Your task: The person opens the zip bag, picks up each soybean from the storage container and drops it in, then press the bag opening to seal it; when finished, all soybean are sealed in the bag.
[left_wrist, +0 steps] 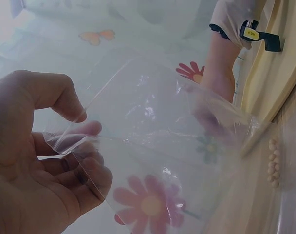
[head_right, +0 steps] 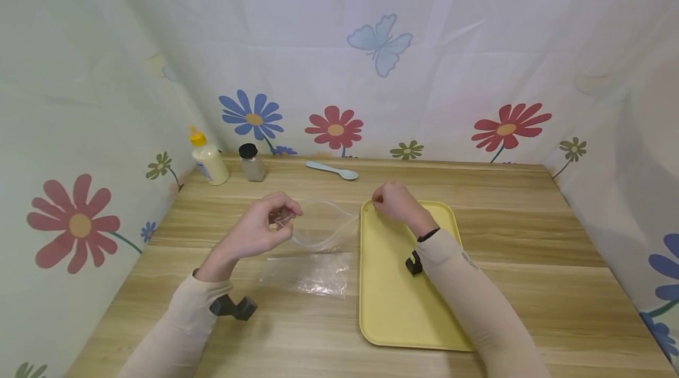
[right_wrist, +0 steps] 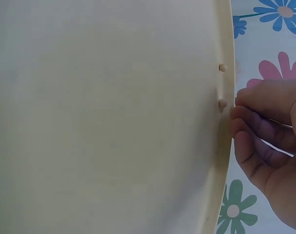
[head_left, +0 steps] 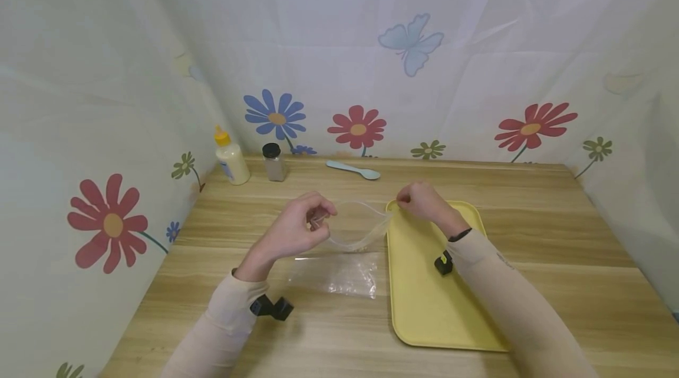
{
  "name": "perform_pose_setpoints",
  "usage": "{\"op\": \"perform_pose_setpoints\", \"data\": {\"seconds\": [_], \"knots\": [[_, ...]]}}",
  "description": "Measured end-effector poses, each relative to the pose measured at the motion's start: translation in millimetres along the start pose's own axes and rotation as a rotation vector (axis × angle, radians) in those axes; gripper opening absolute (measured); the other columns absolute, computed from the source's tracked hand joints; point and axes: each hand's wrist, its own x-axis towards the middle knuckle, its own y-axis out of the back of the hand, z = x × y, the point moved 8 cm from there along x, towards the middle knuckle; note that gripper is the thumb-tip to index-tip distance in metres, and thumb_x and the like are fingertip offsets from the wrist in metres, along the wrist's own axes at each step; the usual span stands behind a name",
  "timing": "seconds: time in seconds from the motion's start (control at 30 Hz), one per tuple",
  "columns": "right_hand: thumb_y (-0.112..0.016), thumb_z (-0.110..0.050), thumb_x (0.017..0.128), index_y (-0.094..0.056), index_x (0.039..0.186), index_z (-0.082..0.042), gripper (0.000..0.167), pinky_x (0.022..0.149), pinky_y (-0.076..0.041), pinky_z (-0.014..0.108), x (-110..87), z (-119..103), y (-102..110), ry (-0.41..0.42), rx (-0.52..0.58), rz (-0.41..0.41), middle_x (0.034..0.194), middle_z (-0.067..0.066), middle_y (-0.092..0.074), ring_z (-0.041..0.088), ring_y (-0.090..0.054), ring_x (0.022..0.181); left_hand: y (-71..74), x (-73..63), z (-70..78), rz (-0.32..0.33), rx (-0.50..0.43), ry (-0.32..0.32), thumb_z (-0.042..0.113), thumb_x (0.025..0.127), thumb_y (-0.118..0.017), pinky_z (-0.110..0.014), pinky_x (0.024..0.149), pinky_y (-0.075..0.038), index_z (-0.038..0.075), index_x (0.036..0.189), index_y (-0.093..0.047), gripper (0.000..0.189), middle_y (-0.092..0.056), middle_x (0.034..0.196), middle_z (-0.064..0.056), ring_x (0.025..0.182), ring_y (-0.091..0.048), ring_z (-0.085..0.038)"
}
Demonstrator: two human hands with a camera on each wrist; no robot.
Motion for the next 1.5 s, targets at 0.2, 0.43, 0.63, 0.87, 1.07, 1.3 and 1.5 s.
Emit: {"op": "perform_pose_setpoints", "data": {"seconds": [0.2, 0.43, 0.63, 0.87, 1.07, 1.3, 1.5], "knots": [[-0.064, -0.008, 0.088, -0.077, 0.096, -0.005, 0.015, 0.085, -0.053, 0.043, 1.0, 0.9, -2.5, -0.005, -0.022, -0.030, 0.099, 0.011, -0.074, 0.025, -0.068, 0.092, 0.6, 0.2, 0.5, 0.000, 0.006, 0.007, 0.004, 0.076, -0.063, -0.026, 0.061, -0.046, 0.005, 0.101, -0.066, 0.026, -0.055, 0.085, -0.001, 0.074, -0.051, -0.016], [-0.066, -0.008, 0.087, -0.077, 0.090, -0.007, 0.012, 0.083, -0.051, 0.042, 2.2, 1.6, -6.1, 0.041, -0.061, -0.042, 0.091, 0.007, -0.074, 0.021, -0.065, 0.084, -0.2, 0.5, -0.6, -0.005, 0.006, 0.005, 0.003, 0.076, -0.063, -0.027, 0.061, -0.046, 0.005, 0.101, -0.066, 0.026, -0.055, 0.085, 0.000, 0.074, -0.051, -0.016], [-0.068, -0.011, 0.086, -0.076, 0.086, -0.008, 0.008, 0.080, -0.052, 0.041, 2.7, 2.1, -10.5, 0.047, -0.085, -0.069, 0.086, 0.004, -0.073, 0.019, -0.063, 0.081, -0.7, 0.2, -1.1, -0.009, 0.002, 0.010, 0.003, 0.076, -0.063, -0.027, 0.062, -0.047, 0.006, 0.101, -0.066, 0.026, -0.055, 0.086, 0.000, 0.075, -0.051, -0.016], [-0.068, -0.015, 0.086, -0.075, 0.086, -0.010, 0.009, 0.081, -0.052, 0.039, 5.6, 3.1, -15.9, 0.038, -0.095, -0.096, 0.086, 0.002, -0.072, 0.018, -0.064, 0.080, -1.1, 0.4, -0.4, -0.013, 0.006, 0.012, 0.004, 0.076, -0.063, -0.026, 0.061, -0.047, 0.006, 0.101, -0.065, 0.025, -0.056, 0.086, 0.000, 0.074, -0.051, -0.016], [-0.068, -0.014, 0.086, -0.075, 0.084, -0.011, 0.008, 0.082, -0.051, 0.041, 7.7, 1.9, -17.1, 0.044, -0.120, -0.102, 0.084, 0.002, -0.071, 0.017, -0.063, 0.078, -0.8, 0.1, 0.2, -0.013, 0.011, 0.015, 0.003, 0.076, -0.063, -0.025, 0.062, -0.047, 0.006, 0.102, -0.065, 0.026, -0.056, 0.086, 0.000, 0.074, -0.051, -0.016], [-0.068, -0.014, 0.084, -0.074, 0.081, -0.011, 0.007, 0.077, -0.053, 0.037, 7.0, 1.5, -15.7, 0.046, -0.113, -0.105, 0.082, 0.001, -0.071, 0.017, -0.063, 0.076, -0.3, -0.3, 1.4, -0.014, 0.011, 0.018, 0.003, 0.076, -0.062, -0.026, 0.062, -0.047, 0.005, 0.101, -0.066, 0.025, -0.056, 0.087, -0.001, 0.075, -0.052, -0.016], [-0.068, -0.014, 0.082, -0.073, 0.079, -0.012, 0.006, 0.076, -0.053, 0.036, 4.8, 1.2, -12.2, 0.036, -0.082, -0.084, 0.082, 0.001, -0.071, 0.016, -0.063, 0.077, 0.0, 0.1, 0.5, -0.011, 0.016, 0.017, 0.004, 0.076, -0.063, -0.026, 0.062, -0.047, 0.005, 0.101, -0.066, 0.025, -0.057, 0.087, 0.000, 0.075, -0.052, -0.016]]}}
